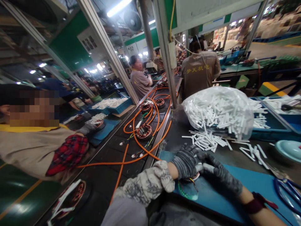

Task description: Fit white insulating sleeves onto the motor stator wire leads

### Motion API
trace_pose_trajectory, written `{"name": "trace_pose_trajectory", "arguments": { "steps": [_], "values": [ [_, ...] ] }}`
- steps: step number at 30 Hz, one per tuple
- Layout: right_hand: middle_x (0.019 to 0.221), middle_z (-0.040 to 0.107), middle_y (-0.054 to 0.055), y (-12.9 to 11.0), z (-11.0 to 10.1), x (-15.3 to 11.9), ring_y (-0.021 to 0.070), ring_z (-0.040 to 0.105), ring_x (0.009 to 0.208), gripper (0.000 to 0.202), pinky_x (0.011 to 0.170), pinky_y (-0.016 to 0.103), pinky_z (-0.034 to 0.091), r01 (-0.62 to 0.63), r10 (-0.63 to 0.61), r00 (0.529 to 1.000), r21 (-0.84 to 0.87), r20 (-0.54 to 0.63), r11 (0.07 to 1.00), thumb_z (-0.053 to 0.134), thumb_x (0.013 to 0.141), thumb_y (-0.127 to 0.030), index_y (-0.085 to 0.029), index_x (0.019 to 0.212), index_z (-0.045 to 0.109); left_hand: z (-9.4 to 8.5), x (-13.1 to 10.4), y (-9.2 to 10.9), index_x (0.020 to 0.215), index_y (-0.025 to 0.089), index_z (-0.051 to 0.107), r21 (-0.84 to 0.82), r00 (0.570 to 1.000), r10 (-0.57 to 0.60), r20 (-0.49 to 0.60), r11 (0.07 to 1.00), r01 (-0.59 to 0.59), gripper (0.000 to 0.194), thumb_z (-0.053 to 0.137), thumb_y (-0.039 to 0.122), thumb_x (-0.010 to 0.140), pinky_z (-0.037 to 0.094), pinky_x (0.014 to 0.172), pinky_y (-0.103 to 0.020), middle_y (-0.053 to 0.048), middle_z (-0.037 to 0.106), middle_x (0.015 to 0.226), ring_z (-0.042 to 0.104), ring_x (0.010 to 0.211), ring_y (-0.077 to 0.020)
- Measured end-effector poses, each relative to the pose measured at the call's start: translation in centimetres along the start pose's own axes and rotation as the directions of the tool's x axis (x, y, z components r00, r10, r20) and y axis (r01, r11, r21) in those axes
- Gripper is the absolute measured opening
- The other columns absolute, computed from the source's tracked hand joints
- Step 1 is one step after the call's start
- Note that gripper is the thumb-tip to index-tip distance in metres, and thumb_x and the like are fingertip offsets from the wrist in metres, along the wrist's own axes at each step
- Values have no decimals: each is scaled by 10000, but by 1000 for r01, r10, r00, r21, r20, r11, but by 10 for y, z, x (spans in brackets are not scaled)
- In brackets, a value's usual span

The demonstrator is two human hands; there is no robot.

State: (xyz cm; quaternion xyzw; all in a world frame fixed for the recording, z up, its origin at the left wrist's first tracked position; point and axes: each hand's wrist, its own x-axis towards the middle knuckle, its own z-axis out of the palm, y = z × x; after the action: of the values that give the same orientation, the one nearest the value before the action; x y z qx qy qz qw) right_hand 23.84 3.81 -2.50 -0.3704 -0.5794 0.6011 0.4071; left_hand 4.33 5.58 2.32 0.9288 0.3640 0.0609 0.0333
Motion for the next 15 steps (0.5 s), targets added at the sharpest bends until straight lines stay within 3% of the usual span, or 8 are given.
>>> {"name": "trace_pose_trajectory", "arguments": {
  "steps": [4, 6, 8, 10, 12, 15],
  "values": [
    [1122, 760, 101, 4, -6, -23, 285, 714, 1032, 436, 955, 443, 590, -15, -22, 981, -189, -193, 982, 689, 855, -595, -244, 1112, 717, -11, -2, -3, 1296, 251, 671, -132, 979, -176, -107, 978, 161, 492, 648, 552, 909, 454, 1113, -493, -111, 607, 1418, 587, 1276, -299],
    [1113, 769, 85, 4, -2, -40, 271, 730, 1008, 416, 914, 401, 609, 67, -135, 978, -375, -158, 925, 662, 887, -573, -266, 1163, 716, -19, -19, -13, 1369, 244, 611, -277, 967, -231, -110, 941, 194, 627, 696, 597, 857, 500, 1061, -446, -100, 665, 1321, 645, 1187, -280],
    [1081, 777, 86, 1, 10, -53, 279, 746, 951, 457, 838, 390, 627, 257, -324, 946, -581, -11, 772, 659, 888, -590, -274, 1213, 714, -23, -41, -26, 1424, 240, 563, -394, 981, -169, -93, 911, 119, 753, 734, 634, 806, 505, 1055, -409, -92, 688, 1284, 656, 1178, -271],
    [1043, 782, 104, -3, 28, -56, 292, 753, 880, 478, 760, 404, 631, 415, -505, 854, -753, 128, 510, 628, 908, -604, -249, 1213, 724, -18, -62, -37, 1443, 248, 552, -411, 996, -45, -80, 912, 8, 825, 745, 679, 766, 427, 1151, -432, -105, 655, 1364, 606, 1279, -292],
    [964, 785, 108, -7, 46, -49, 279, 749, 786, 400, 688, 405, 619, 418, -589, 786, -865, 190, 279, 532, 987, -527, -220, 1128, 746, -8, -78, -43, 1477, 248, 525, -347, 997, 58, -44, 935, -70, 903, 746, 713, 736, 298, 1241, -479, -121, 609, 1436, 528, 1380, -320],
    [828, 772, 87, -12, 60, -33, 235, 724, 671, 378, 625, 365, 584, 371, -591, 770, -923, 241, 107, 397, 1054, -315, -205, 958, 747, 10, -88, -46, 1550, 235, 432, -235, 993, 120, 20, 966, -112, 936, 733, 656, 770, 156, 1289, -517, -123, 572, 1486, 446, 1455, -328]
  ]
}}
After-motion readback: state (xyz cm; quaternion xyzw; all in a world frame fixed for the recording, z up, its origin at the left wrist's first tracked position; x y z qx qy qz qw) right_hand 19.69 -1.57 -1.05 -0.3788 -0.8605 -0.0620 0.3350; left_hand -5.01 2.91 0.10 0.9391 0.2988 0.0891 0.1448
